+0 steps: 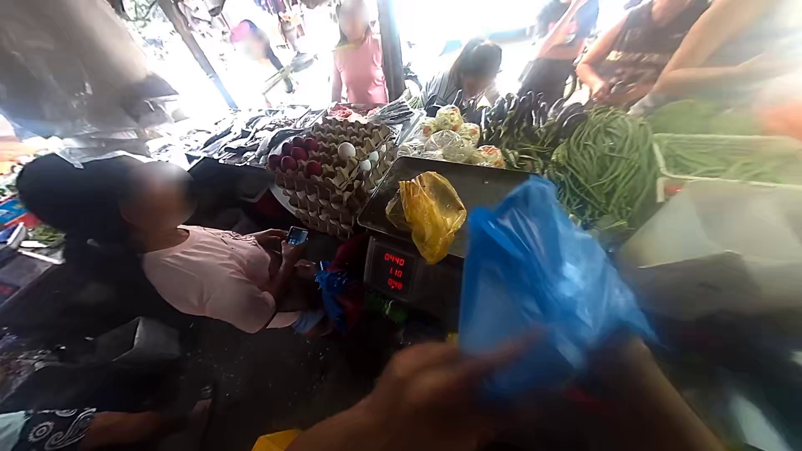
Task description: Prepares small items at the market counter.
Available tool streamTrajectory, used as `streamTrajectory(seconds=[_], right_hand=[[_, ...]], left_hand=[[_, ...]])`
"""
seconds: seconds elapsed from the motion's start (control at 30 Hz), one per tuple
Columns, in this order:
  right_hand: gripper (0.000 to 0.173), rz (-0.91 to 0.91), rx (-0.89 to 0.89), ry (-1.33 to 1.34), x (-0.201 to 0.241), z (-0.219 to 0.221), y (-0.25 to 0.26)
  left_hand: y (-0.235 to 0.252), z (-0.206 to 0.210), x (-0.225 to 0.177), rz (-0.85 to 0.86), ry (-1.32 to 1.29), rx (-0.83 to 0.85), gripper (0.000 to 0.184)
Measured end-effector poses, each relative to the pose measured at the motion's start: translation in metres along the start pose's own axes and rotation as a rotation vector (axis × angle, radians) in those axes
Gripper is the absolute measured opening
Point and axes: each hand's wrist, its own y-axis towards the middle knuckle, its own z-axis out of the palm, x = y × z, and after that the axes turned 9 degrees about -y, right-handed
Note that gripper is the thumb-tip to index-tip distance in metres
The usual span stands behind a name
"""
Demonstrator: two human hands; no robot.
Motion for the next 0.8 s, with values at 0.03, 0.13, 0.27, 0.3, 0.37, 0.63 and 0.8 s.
streamTrajectory(seconds=[0.03,0.13,0.27,0.3,0.37,0.63,0.8], right_hand=[[0.033,-0.185,-0.087,0.020,0.009,0.006,0.029],[0.037,-0.444,-0.240,0.037,0.013,0.042,0.122],[0.033,-0.294,-0.147,-0.121,0.044,0.010,0.140],[0.034,-0.308,-0.171,-0.190,0.044,0.006,0.127],[0.046,-0.413,-0.258,-0.209,0.031,0.009,0.087],[0.022,-0.972,-0.152,0.422,-0.006,0.083,-0.040],[0.063,-0.955,-0.016,0.715,-0.008,0.158,-0.037]], left_hand=[[0.003,0.001,0.011,-0.018,0.088,-0.054,0.034],[0.008,0.014,0.040,-0.198,0.118,0.000,0.052],[0.004,0.030,0.060,-0.335,-0.075,0.178,0.069],[0.000,0.033,0.062,-0.314,-0.094,0.151,0.069],[-0.016,0.035,0.062,-0.208,-0.050,-0.003,0.063],[-0.123,0.037,0.076,-0.520,-0.528,0.066,0.024],[-0.168,0.048,0.086,-0.809,-0.923,0.233,0.036]])
